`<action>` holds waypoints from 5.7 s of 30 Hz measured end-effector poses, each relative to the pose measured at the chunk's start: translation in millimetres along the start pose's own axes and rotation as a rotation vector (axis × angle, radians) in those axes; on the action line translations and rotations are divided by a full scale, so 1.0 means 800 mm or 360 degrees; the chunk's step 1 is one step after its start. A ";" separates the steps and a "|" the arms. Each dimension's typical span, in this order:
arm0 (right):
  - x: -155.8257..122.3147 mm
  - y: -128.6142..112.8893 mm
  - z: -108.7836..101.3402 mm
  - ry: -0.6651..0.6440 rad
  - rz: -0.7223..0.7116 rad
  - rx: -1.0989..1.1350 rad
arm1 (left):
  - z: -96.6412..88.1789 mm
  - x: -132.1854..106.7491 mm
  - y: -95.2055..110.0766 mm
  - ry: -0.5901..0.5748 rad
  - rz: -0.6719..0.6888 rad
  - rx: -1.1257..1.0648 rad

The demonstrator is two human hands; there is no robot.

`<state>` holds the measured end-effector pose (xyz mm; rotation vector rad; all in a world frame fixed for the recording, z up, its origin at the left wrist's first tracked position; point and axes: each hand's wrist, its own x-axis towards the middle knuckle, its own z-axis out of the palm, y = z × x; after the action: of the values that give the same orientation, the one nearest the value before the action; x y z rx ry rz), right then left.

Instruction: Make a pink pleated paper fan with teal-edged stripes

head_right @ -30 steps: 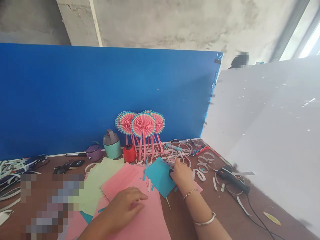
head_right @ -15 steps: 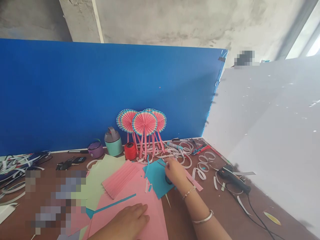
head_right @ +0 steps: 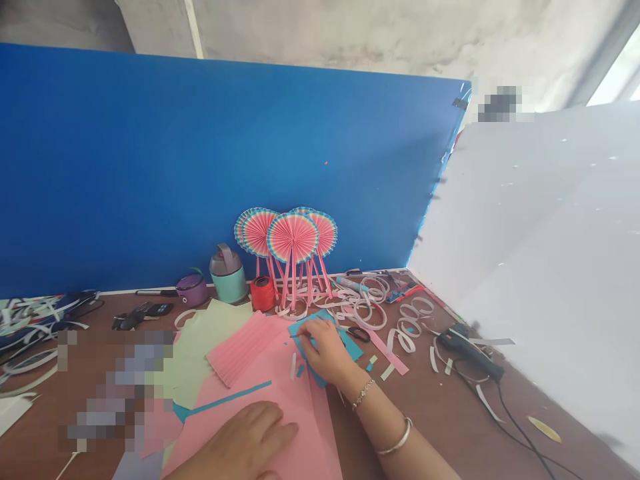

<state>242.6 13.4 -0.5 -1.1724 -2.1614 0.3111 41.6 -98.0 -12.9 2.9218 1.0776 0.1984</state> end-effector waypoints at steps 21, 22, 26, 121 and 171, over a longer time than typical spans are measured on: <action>0.006 0.014 -0.008 0.0140 0.0833 0.0363 | 0.030 0.004 -0.006 0.0317 0.0151 0.0146; 0.007 0.016 -0.014 0.0183 0.0865 0.0219 | 0.029 0.004 -0.006 0.0317 0.0159 0.0137; 0.005 0.011 -0.031 0.0169 0.0890 -0.0277 | 0.027 0.003 -0.007 0.0357 0.0189 0.0149; -0.020 -0.087 0.002 -0.0284 0.0179 0.1225 | -0.026 0.011 -0.014 0.0451 -0.0499 -0.1392; -0.013 -0.038 0.001 -0.0627 0.0277 0.0224 | 0.005 -0.003 -0.005 0.0197 0.0015 0.0095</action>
<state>225.8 -12.2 9.5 -1.3053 -2.3215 0.8169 38.0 -96.6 -17.7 3.0034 1.1045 0.3574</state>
